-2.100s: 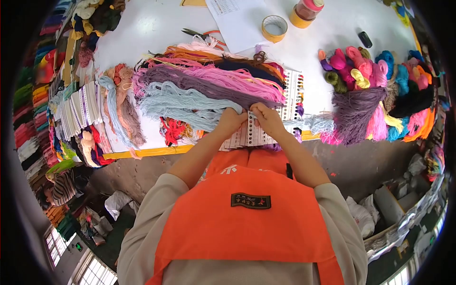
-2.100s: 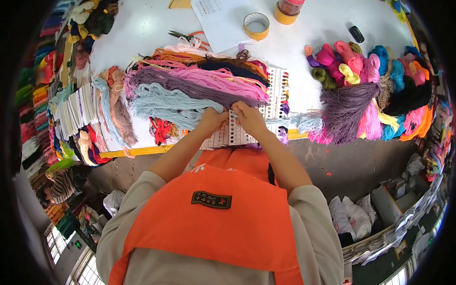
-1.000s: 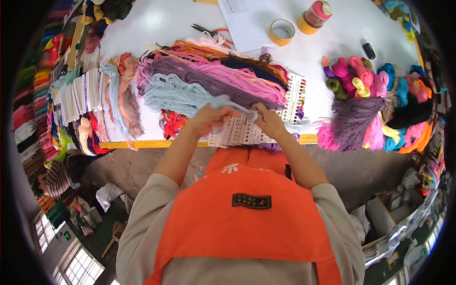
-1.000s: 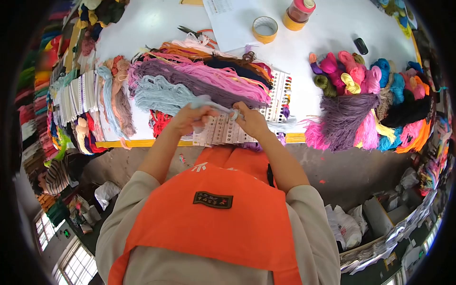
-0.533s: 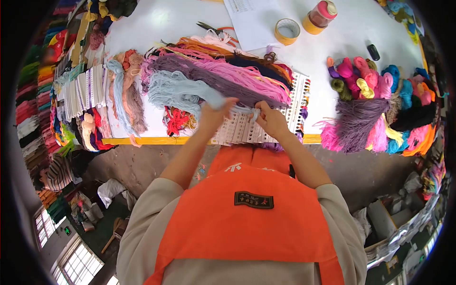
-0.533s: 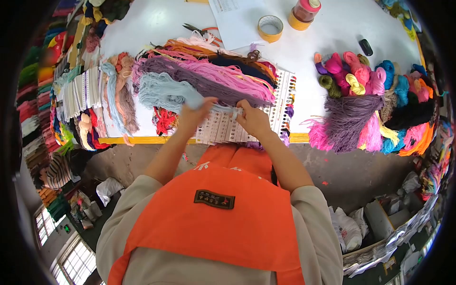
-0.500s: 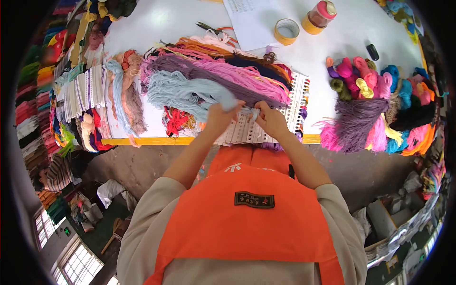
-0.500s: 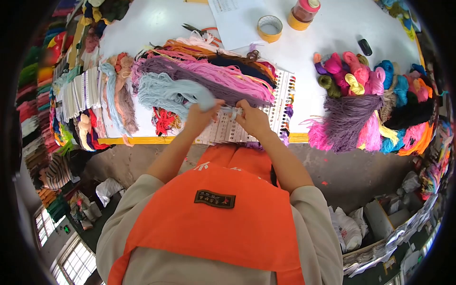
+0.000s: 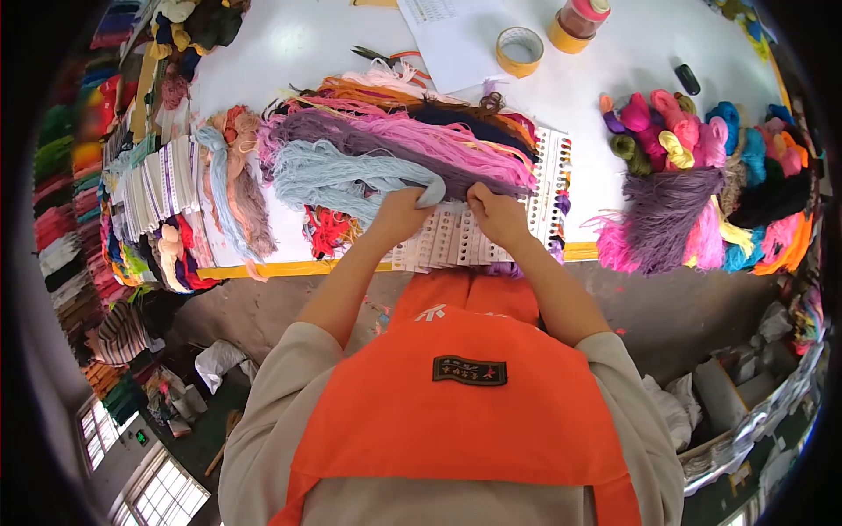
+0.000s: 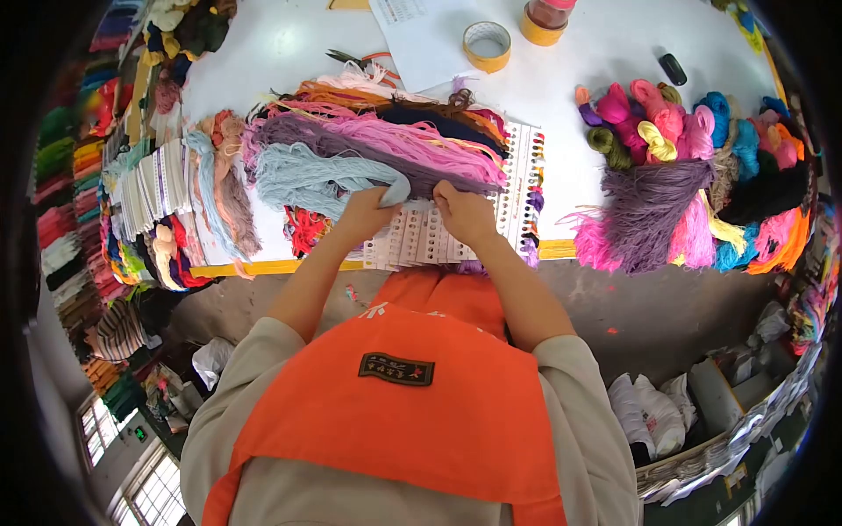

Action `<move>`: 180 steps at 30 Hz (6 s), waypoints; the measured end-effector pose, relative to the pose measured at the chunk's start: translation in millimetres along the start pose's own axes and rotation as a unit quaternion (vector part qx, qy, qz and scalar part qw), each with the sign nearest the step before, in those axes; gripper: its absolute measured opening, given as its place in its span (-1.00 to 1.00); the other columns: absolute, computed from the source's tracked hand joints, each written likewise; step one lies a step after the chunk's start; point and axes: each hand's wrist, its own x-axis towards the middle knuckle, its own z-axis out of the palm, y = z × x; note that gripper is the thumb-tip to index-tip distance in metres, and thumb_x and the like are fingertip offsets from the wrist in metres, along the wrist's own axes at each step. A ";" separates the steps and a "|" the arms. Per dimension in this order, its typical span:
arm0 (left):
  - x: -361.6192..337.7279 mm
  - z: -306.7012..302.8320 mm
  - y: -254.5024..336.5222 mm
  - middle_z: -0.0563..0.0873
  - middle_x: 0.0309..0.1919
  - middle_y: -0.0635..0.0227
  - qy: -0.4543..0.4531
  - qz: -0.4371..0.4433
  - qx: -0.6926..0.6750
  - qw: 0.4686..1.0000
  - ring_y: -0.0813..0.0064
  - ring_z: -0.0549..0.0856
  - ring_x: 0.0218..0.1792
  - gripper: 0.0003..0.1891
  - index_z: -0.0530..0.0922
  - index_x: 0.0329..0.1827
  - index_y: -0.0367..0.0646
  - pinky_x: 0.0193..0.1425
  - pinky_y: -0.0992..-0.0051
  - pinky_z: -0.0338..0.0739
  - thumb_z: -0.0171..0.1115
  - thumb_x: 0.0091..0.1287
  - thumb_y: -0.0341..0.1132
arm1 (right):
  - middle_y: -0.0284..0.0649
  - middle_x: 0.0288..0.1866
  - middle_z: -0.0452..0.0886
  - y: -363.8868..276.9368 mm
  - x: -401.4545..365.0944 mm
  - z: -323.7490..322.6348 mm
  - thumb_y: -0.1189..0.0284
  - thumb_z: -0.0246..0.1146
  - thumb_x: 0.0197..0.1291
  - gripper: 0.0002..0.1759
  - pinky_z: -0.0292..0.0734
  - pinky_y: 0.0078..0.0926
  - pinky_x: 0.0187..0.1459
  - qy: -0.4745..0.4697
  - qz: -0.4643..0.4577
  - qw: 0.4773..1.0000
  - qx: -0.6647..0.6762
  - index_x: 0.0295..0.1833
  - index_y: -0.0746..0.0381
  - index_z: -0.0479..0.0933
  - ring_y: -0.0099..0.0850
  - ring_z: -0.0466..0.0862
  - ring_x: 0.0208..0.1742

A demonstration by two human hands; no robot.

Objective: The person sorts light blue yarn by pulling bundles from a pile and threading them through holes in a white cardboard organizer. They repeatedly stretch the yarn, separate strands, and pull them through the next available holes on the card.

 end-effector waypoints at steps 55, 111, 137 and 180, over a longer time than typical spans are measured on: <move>-206.1 -170.6 84.9 0.40 0.39 0.09 -0.022 0.209 -0.684 0.699 0.27 0.39 0.40 -0.43 0.35 0.35 -0.41 0.44 0.24 0.28 -0.20 0.58 -0.03 | -0.41 -0.34 0.57 -313.2 -126.2 -93.1 0.48 0.27 0.30 -0.87 0.36 -0.78 -0.48 -0.010 -0.124 0.868 0.480 -0.10 0.25 0.50 -0.74 0.45 -0.47; -196.1 -157.6 86.7 0.69 0.07 0.26 0.033 0.164 -0.584 0.795 0.54 0.68 -0.02 -0.60 0.52 0.21 -0.39 0.06 0.50 0.58 -0.08 0.57 -0.23 | -0.40 -0.31 0.63 -308.2 -120.1 -74.6 0.45 0.23 0.31 -0.88 0.42 -0.69 -0.35 0.050 -0.015 0.852 0.521 -0.09 0.22 0.56 -0.69 0.53 -0.40; -181.8 -162.8 84.2 0.69 -0.17 0.28 -0.014 0.152 -0.706 0.692 0.53 0.67 -0.15 -0.57 0.57 0.05 -0.35 -0.07 0.49 0.56 0.04 0.53 -0.08 | -0.32 -0.27 0.65 -292.6 -106.9 -84.9 0.44 0.19 0.36 -0.88 0.50 -0.71 -0.39 -0.005 0.007 0.807 0.590 -0.07 0.23 0.53 -0.59 0.64 -0.38; -187.5 -160.2 86.2 0.68 -0.15 0.32 -0.002 0.153 -0.702 0.695 0.51 0.66 -0.14 -0.71 0.58 0.06 -0.30 -0.04 0.46 0.57 0.11 0.49 -0.23 | -0.38 -0.37 0.61 -296.5 -110.4 -82.4 0.36 0.20 0.33 -0.85 0.48 -0.67 -0.41 0.017 -0.005 0.780 0.625 -0.12 0.21 0.53 -0.69 0.36 -0.55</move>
